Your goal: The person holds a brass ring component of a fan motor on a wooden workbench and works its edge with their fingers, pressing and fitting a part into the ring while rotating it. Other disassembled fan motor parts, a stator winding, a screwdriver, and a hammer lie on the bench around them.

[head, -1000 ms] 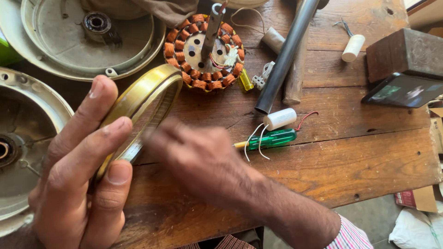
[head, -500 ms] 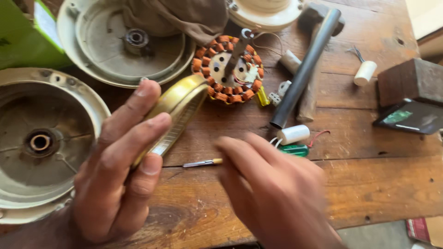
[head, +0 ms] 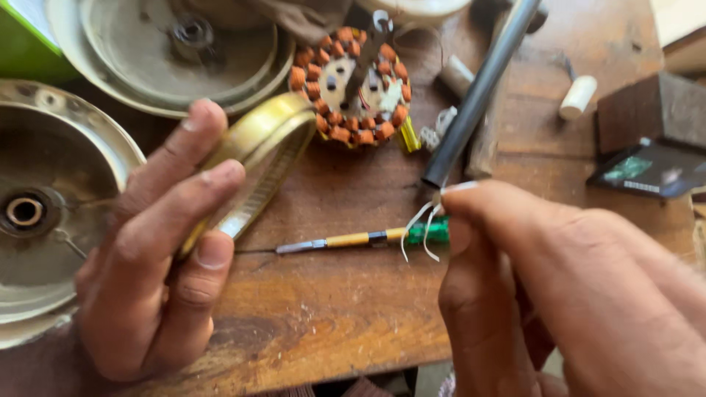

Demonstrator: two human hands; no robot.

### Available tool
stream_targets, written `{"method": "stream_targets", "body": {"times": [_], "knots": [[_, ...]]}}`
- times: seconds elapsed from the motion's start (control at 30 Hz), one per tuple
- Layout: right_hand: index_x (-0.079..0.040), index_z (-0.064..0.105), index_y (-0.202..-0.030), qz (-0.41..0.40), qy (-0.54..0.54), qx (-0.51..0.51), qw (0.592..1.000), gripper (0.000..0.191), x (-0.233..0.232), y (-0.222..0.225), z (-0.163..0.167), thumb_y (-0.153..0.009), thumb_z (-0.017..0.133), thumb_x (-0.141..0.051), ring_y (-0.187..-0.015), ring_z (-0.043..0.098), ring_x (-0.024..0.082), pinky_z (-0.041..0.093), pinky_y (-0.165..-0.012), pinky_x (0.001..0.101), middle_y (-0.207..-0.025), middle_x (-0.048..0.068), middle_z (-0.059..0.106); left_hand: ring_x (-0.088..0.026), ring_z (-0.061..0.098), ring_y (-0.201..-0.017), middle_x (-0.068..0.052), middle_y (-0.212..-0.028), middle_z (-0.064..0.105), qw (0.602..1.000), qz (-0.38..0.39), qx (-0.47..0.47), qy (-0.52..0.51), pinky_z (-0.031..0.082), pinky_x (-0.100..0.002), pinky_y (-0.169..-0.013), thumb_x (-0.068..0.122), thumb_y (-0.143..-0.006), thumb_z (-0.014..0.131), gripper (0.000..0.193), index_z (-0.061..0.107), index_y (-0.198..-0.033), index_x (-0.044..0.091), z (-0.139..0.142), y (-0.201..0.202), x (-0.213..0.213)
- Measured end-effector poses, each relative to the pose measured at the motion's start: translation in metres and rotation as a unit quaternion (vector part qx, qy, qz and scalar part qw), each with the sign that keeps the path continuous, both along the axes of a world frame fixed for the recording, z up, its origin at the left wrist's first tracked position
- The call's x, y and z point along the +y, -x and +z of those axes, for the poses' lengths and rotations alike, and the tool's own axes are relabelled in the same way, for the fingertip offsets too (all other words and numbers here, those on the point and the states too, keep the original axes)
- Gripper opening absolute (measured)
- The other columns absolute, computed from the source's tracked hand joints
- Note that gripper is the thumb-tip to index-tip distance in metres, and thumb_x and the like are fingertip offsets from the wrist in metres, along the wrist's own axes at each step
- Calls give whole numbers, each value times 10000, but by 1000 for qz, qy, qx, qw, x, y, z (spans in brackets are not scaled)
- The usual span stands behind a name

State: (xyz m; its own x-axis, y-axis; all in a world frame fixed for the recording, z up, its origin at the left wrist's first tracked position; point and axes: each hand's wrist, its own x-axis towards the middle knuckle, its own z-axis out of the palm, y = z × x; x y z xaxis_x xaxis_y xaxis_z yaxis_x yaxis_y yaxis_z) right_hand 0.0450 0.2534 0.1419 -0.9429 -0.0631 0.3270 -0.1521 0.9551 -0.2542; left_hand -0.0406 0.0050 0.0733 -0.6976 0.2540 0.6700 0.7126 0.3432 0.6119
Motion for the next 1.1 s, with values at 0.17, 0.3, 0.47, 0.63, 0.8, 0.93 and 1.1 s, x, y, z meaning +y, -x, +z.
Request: {"method": "stream_targets", "body": {"times": [0.17,0.3,0.47,0.63,0.8,0.93,1.1], "knots": [[-102,763,-1138,28,155,-103,982,244,-40,28,34,-907,688,-112,-697,610,41,496,-640,193,-786,-39,691,-454,460,-1464,-354,-1482,463,999,-24,28,-16,419,-545,-1259,-1,-1032,456,314,486,-1327,-103,-17,1,-11],[72,699,-1171,236,-181,30,954,397,-45,56,37,-795,603,-11,-736,692,132,514,-664,254,-844,51,719,-428,496,-1447,-338,-1481,478,998,0,55,26,427,-517,-1210,20,-1031,480,326,499,-1338,-85,-11,0,-20],[0,719,-1146,73,-46,-2,996,292,-14,23,16,-854,725,7,-620,660,89,510,-582,250,-726,14,678,-456,467,-1471,-346,-1497,457,999,-19,24,16,410,-534,-1248,-2,-1034,463,330,472,-1352,-90,1,3,-11],[-1,724,-1124,52,-41,7,998,252,-7,25,21,-876,676,-9,-548,628,97,486,-515,276,-670,68,643,-455,475,-1452,-362,-1481,450,999,-13,23,20,411,-527,-1238,-12,-1027,461,317,470,-1330,-102,-7,2,-12],[-5,734,-1111,66,-88,6,994,269,-24,39,32,-842,717,-16,-556,636,148,489,-516,319,-666,82,624,-469,474,-1437,-377,-1451,472,999,-9,25,24,421,-524,-1223,-20,-1013,469,316,473,-1314,-116,-12,0,-13],[-8,710,-1126,76,-96,9,992,299,-29,45,34,-831,723,-58,-572,645,168,490,-511,335,-711,72,639,-468,477,-1428,-383,-1433,483,1000,2,24,0,441,-508,-1221,-21,-1010,454,299,479,-1291,-120,-3,3,2],[-11,680,-1145,198,-101,-14,975,346,-35,69,55,-818,731,-111,-592,657,192,491,-505,356,-768,59,657,-445,495,-1420,-372,-1443,476,1000,25,5,-2,442,-475,-1213,16,-1041,464,285,466,-1292,-119,3,0,9]]}}
